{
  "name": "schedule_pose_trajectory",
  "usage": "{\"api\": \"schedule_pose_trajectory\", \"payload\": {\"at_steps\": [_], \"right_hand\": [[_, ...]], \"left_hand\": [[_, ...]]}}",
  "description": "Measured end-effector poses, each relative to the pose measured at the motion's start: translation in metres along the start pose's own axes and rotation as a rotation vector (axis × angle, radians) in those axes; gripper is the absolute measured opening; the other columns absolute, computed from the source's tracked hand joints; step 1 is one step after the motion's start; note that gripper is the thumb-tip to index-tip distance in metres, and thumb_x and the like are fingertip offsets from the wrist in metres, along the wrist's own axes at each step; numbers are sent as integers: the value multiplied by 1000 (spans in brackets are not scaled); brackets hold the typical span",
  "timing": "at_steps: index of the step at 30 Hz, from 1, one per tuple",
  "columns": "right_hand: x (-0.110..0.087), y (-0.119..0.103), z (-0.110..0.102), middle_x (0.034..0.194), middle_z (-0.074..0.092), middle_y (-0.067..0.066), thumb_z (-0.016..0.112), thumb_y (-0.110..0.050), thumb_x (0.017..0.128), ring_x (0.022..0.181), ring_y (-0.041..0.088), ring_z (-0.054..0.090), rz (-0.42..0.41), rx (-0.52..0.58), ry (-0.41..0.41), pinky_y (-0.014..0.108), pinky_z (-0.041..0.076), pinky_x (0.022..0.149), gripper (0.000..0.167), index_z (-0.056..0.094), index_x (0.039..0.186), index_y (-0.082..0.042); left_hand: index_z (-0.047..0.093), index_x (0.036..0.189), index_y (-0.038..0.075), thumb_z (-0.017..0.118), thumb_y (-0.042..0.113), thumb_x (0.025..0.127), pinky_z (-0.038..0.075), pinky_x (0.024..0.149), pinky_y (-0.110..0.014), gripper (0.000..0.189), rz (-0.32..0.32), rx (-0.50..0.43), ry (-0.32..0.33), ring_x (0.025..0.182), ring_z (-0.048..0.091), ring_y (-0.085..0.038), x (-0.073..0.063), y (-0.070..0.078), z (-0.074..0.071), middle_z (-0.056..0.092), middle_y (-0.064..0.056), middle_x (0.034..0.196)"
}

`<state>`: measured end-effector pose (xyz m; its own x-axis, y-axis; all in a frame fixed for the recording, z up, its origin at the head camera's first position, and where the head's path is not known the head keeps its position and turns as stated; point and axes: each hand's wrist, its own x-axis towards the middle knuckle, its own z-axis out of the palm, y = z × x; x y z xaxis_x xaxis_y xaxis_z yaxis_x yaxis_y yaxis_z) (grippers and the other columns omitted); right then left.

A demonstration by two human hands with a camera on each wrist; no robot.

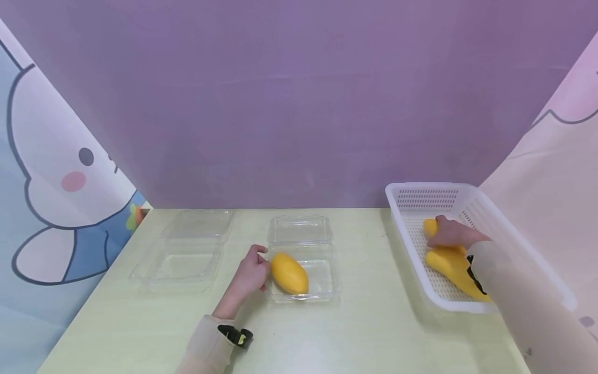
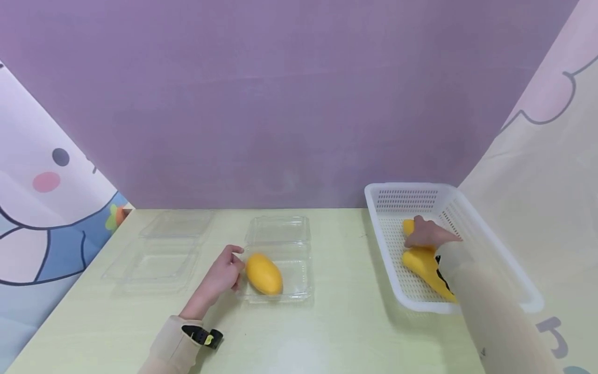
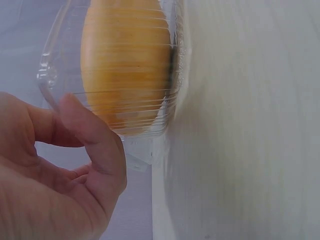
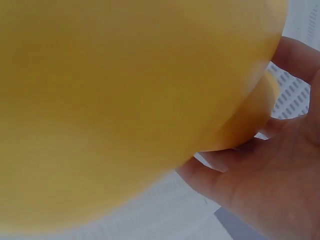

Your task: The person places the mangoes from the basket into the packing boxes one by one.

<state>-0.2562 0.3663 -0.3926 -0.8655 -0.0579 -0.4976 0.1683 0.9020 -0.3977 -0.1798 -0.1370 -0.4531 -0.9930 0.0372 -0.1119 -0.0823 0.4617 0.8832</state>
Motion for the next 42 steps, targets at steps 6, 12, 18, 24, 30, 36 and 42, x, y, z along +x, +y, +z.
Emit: {"api": "schedule_pose_trajectory", "payload": {"at_steps": [6,12,18,24,30,36,42], "right_hand": [[5,-3,6,132,42,33,73,-37,87,106,40,50,3,-35,-6,54,47,87,103,9,156,5],[4,-9,13,127,41,36,76,-35,84,107,45,47,-17,-113,26,59,45,90,100,14,151,7],[0,-13,14,118,48,31,75,-31,85,104,42,48,-39,-151,49,60,43,90,94,18,148,8],[5,-9,14,112,55,23,69,-24,87,98,35,54,-72,-96,35,50,47,82,86,18,148,7],[6,-11,9,110,53,20,66,-22,86,97,34,53,-143,-16,61,45,46,84,75,27,140,12],[4,-15,2,109,51,21,66,-24,88,93,32,53,-166,34,78,39,49,76,67,32,133,12],[-7,-22,-4,107,51,21,63,-27,92,90,30,53,-162,54,85,37,50,71,64,31,133,11]], "left_hand": [[43,136,-6,47,2,95,51,49,-33,42,4,-1,1,50,51,-20,-1,2,1,56,-17,98],[42,136,-5,46,3,96,51,51,-33,41,2,12,-5,51,52,-20,1,1,2,56,-16,98],[42,137,-4,46,2,95,50,52,-33,42,-1,18,-7,50,53,-20,1,0,1,57,-16,98],[42,137,-4,46,3,95,50,51,-33,42,-7,24,-6,50,53,-20,0,0,2,56,-15,98],[41,138,-5,46,2,94,50,51,-33,44,-7,17,-5,50,52,-20,-1,0,1,56,-16,98],[42,137,-6,46,2,93,50,50,-32,45,-5,12,9,50,52,-20,-1,1,-1,56,-15,97],[41,138,-5,46,2,94,50,50,-32,45,-3,14,-1,51,53,-20,0,2,-1,55,-14,96]]}}
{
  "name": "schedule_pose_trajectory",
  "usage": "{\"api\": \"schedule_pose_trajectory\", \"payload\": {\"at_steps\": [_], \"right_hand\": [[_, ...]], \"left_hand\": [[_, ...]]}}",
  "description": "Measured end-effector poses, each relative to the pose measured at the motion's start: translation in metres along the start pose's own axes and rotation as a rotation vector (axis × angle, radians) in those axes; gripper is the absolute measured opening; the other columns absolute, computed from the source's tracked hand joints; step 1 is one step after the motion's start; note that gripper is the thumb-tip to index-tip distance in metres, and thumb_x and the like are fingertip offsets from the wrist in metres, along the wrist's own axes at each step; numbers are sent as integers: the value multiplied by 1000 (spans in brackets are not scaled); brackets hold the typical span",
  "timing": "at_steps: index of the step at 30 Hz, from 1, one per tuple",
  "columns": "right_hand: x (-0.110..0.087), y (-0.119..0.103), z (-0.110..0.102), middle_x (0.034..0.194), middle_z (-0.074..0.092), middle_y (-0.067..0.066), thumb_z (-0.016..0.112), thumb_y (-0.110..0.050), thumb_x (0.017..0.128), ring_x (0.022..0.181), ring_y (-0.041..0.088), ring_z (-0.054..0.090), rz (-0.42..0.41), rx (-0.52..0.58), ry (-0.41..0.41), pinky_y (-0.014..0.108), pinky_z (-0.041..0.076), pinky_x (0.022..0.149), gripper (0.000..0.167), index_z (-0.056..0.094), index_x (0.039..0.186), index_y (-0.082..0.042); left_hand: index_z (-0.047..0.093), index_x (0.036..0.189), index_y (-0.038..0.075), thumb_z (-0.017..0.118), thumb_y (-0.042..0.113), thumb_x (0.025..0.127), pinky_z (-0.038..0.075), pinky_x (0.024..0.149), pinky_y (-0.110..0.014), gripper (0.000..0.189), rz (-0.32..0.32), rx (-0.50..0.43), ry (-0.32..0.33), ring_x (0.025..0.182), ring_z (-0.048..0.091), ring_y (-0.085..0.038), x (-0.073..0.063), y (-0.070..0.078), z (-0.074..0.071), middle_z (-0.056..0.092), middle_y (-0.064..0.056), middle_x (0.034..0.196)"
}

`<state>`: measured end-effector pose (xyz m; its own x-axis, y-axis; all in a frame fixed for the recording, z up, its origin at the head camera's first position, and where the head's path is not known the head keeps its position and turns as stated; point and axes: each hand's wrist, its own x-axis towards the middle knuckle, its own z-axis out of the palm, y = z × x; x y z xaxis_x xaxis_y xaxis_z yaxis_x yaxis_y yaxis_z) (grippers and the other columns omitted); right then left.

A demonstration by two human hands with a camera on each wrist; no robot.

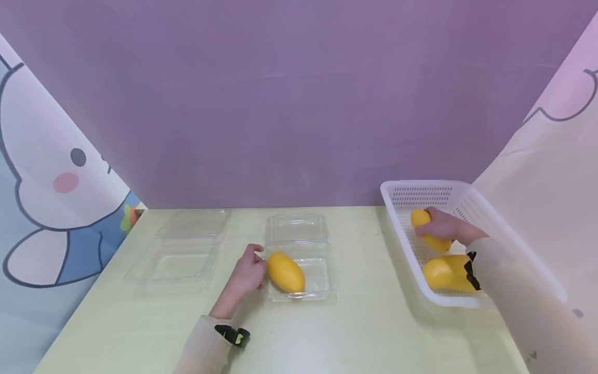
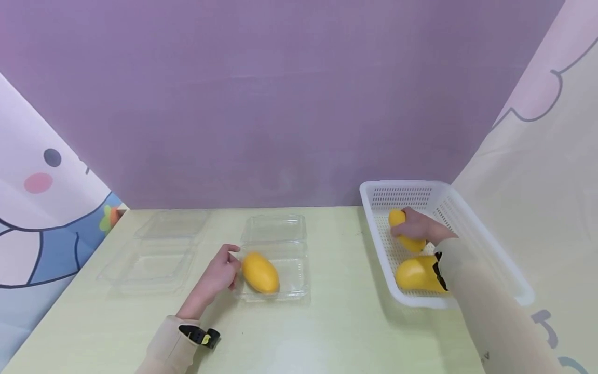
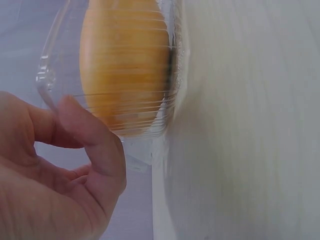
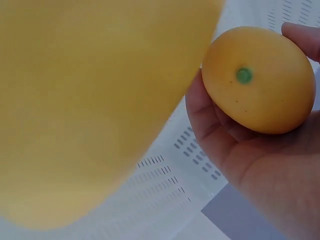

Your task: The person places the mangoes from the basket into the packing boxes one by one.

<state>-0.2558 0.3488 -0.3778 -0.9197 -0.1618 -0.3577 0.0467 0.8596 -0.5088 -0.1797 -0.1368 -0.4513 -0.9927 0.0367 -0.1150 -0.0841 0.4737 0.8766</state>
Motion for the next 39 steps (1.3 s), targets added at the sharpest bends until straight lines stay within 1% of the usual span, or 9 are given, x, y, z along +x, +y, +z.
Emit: {"api": "schedule_pose_trajectory", "payload": {"at_steps": [7,13,19,25,31,39], "right_hand": [[-9,-11,-5,105,51,20,60,-32,96,87,28,54,4,63,12,36,49,68,62,31,133,9],[-15,-19,-7,101,52,17,57,-30,97,83,26,55,-25,104,23,36,49,67,54,33,129,7],[-20,-27,-7,102,53,17,57,-32,97,82,26,56,-26,146,22,36,49,68,59,31,134,7],[-23,-30,-8,100,54,16,57,-33,98,82,26,57,-47,183,24,36,50,70,57,32,133,5],[-28,-44,-8,103,54,16,57,-33,98,85,26,57,-98,174,58,36,48,75,59,32,137,3],[-31,-64,-7,108,54,16,59,-34,98,90,27,56,-101,144,92,35,46,77,62,33,141,3]], "left_hand": [[41,138,-5,45,2,93,48,50,-32,46,12,0,4,50,52,-20,0,-1,-1,55,-14,95],[42,137,-5,45,2,93,49,51,-33,44,10,0,2,49,53,-20,0,0,-1,55,-14,96],[42,138,-4,46,3,95,49,51,-32,44,-3,9,0,51,53,-20,-1,1,-2,55,-15,97],[41,139,-4,45,3,95,49,51,-32,45,-3,14,-5,51,53,-20,0,1,-1,56,-15,98],[41,139,-4,45,4,95,49,51,-32,44,-6,13,-4,50,53,-20,1,0,0,56,-14,97],[41,139,-4,45,3,95,48,51,-32,45,-1,-3,-6,49,53,-20,2,-1,0,55,-14,96]]}}
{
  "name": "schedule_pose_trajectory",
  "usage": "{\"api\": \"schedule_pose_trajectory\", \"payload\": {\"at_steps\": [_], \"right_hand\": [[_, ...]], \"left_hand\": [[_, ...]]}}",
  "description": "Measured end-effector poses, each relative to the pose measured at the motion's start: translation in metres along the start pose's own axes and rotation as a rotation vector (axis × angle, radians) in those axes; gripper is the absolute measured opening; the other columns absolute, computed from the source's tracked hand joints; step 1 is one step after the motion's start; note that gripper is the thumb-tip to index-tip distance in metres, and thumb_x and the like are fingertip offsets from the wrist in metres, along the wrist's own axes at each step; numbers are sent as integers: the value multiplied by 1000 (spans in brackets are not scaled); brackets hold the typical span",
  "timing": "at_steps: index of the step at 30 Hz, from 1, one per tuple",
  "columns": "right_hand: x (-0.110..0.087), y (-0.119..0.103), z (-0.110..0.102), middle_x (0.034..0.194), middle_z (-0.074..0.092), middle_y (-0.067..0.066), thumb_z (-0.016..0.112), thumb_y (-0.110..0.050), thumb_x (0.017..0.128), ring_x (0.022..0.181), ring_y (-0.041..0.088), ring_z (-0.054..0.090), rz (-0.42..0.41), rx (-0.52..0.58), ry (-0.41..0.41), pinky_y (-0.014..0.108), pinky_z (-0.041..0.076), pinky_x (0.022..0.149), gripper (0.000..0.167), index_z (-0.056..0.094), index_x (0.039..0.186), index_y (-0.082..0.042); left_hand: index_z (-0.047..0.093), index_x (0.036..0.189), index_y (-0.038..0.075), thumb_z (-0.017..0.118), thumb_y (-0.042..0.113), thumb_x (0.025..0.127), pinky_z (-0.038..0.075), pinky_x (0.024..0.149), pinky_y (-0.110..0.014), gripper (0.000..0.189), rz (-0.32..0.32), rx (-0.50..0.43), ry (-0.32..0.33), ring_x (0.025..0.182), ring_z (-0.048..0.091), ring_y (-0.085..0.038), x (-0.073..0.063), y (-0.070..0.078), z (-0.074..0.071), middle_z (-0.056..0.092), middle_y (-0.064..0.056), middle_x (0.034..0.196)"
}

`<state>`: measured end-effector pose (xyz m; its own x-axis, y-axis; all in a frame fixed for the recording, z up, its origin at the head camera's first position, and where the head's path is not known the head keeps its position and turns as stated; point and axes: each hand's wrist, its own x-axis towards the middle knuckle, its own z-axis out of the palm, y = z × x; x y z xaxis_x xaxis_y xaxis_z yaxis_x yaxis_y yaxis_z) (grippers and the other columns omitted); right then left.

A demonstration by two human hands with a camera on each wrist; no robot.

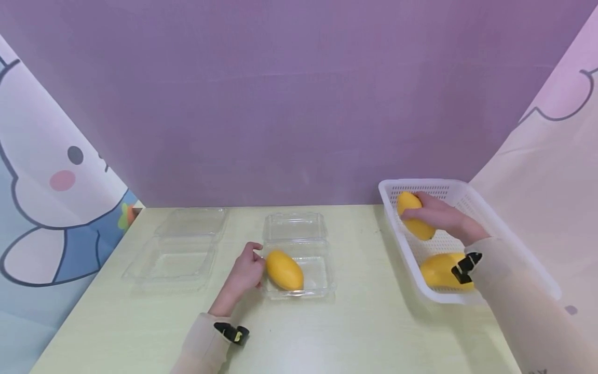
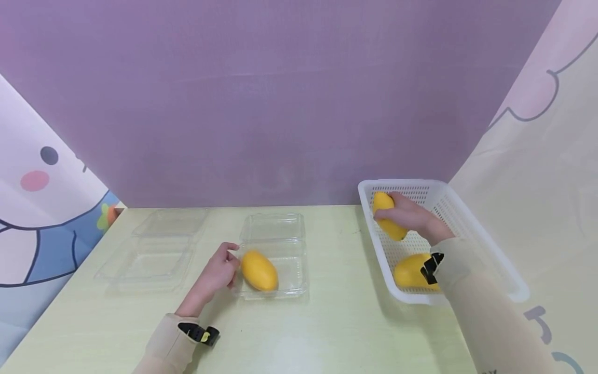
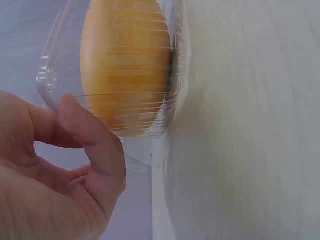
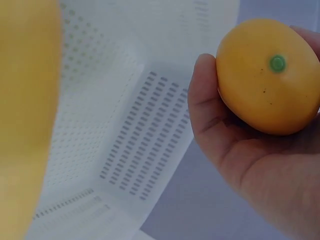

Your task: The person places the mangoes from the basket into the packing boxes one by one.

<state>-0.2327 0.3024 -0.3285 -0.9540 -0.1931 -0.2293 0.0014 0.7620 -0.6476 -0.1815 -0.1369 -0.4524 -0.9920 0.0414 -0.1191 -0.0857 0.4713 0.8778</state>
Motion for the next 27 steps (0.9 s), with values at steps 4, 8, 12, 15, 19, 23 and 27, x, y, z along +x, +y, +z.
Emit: {"api": "schedule_pose_trajectory", "payload": {"at_steps": [4,8,12,15,19,23,27], "right_hand": [[0,-9,2,109,53,16,59,-34,97,90,27,56,-22,-12,7,36,46,78,62,34,142,1],[0,-21,2,110,54,17,59,-34,97,90,28,56,-52,-24,19,37,46,77,63,33,143,1],[-3,-36,3,109,55,16,60,-34,96,90,28,57,-60,-40,30,37,46,76,64,34,144,-1],[-5,-46,5,109,55,16,60,-34,96,88,28,57,-67,-36,32,36,47,75,64,34,145,-2],[-8,-58,10,108,55,17,60,-33,95,86,28,56,-80,-13,34,36,47,72,65,33,145,-1],[-10,-67,16,108,55,17,60,-33,95,85,28,57,-80,-3,39,36,49,70,66,33,146,-1],[-13,-75,22,108,55,18,62,-31,94,82,29,58,-88,12,47,35,51,67,68,32,147,-2]], "left_hand": [[41,138,-5,45,3,94,48,50,-32,45,6,-2,3,49,52,-20,0,0,0,55,-14,95],[42,137,-4,45,2,94,49,50,-32,44,6,0,8,49,52,-20,-1,0,-1,55,-14,95],[42,138,-3,45,3,95,48,51,-32,43,-1,5,9,49,52,-20,-1,0,-1,55,-14,95],[42,137,-3,45,3,95,48,50,-32,43,-3,6,10,48,52,-20,-1,0,-1,55,-13,95],[42,138,-4,45,3,95,49,50,-32,43,-4,4,9,49,52,-20,-1,1,-2,55,-14,95],[42,138,-4,45,4,95,49,51,-32,44,-8,2,2,49,53,-20,-3,2,-2,55,-14,96],[42,139,-4,45,4,95,48,51,-31,45,-7,-3,1,49,53,-19,-4,3,-3,56,-13,97]]}}
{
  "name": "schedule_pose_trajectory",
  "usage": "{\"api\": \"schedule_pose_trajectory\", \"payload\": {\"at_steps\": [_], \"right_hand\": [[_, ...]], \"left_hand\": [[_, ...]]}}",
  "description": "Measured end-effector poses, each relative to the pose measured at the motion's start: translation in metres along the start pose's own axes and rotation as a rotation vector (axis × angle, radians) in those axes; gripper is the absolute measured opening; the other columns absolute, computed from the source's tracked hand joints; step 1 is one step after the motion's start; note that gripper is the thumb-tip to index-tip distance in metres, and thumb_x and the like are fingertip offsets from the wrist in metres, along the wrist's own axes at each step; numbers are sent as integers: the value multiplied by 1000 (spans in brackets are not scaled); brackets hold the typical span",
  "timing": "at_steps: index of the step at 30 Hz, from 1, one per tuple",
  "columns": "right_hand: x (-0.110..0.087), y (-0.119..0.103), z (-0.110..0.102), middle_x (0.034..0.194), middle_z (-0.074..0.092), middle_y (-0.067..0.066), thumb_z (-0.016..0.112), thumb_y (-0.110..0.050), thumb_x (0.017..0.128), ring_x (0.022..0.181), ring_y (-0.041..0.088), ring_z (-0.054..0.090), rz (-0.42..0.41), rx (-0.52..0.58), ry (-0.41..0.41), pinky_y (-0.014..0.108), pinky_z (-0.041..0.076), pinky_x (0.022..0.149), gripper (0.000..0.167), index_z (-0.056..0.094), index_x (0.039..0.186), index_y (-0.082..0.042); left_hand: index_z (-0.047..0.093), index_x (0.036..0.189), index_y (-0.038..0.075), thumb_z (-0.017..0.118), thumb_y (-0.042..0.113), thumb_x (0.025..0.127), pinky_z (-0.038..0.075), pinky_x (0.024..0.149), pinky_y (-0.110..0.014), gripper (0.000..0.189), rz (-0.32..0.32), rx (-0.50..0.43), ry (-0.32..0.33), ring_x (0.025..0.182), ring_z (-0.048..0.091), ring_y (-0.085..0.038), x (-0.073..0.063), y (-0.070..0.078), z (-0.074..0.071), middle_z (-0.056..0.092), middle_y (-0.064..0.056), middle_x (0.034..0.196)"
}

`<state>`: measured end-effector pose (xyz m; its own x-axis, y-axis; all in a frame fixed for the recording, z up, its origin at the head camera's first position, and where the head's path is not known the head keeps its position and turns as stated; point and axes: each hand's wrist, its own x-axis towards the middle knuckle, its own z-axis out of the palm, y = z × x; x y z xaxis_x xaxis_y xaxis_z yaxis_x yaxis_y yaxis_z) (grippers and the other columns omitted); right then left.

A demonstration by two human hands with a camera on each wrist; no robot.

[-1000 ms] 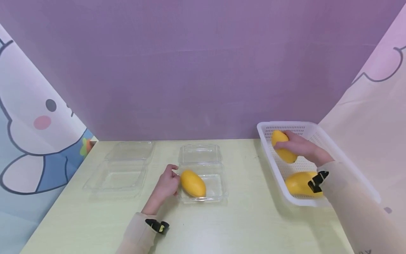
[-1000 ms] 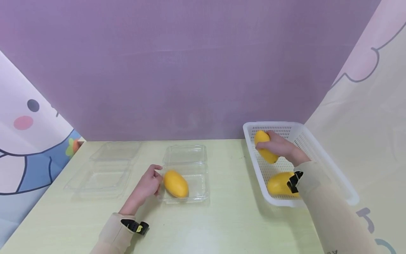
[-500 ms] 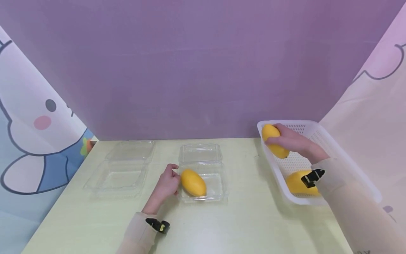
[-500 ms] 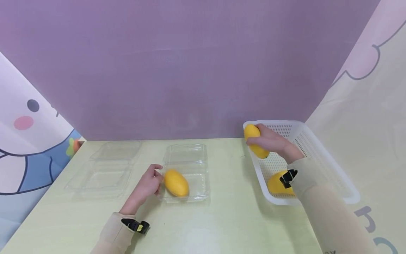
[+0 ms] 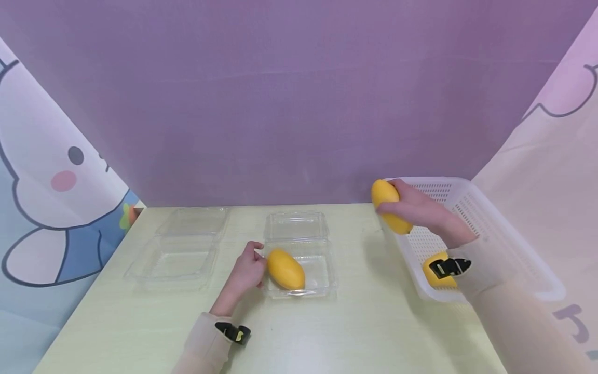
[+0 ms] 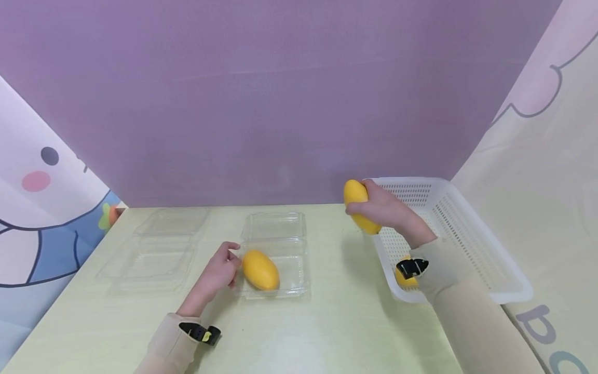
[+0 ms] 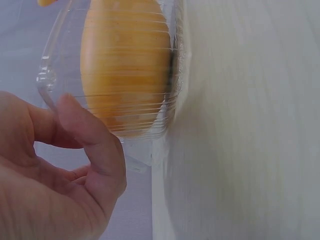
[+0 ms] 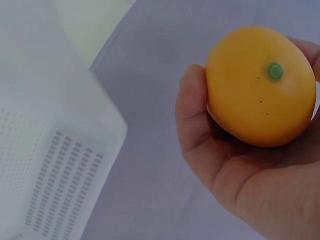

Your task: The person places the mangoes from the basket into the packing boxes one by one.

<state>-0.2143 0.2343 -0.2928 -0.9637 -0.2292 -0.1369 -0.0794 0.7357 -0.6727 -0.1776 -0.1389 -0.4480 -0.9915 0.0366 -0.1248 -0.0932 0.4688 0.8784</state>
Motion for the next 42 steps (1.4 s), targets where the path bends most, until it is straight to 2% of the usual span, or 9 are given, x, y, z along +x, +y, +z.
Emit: {"api": "schedule_pose_trajectory", "payload": {"at_steps": [7,14,22,33,42], "right_hand": [[-6,-15,10,110,55,20,64,-28,92,81,28,59,-32,42,19,36,54,65,70,32,147,0],[-8,-26,20,110,54,18,65,-30,92,82,28,58,-39,23,24,35,52,65,67,34,144,-1],[-10,-32,32,113,55,18,65,-29,91,87,29,58,-63,65,27,36,51,70,69,34,148,-4],[-9,-38,50,117,54,17,67,-28,91,89,31,59,-80,141,33,38,52,69,72,32,151,-8],[-6,-39,67,115,56,20,68,-27,90,85,29,60,-95,179,30,36,53,66,81,26,155,-5]], "left_hand": [[42,138,-5,45,4,95,48,49,-31,44,7,2,4,49,53,-19,0,-1,-1,55,-13,96],[42,139,-4,45,4,95,49,50,-32,45,2,8,4,49,53,-20,1,-4,-1,56,-13,97],[43,139,-4,46,4,94,49,50,-32,46,4,2,6,49,53,-20,2,-4,0,55,-13,95],[43,138,-5,45,3,95,48,49,-32,44,8,1,10,48,53,-20,0,-2,-1,55,-13,95],[43,138,-4,45,5,95,48,50,-33,44,7,8,8,48,53,-21,-1,-2,-1,55,-13,95]]}}
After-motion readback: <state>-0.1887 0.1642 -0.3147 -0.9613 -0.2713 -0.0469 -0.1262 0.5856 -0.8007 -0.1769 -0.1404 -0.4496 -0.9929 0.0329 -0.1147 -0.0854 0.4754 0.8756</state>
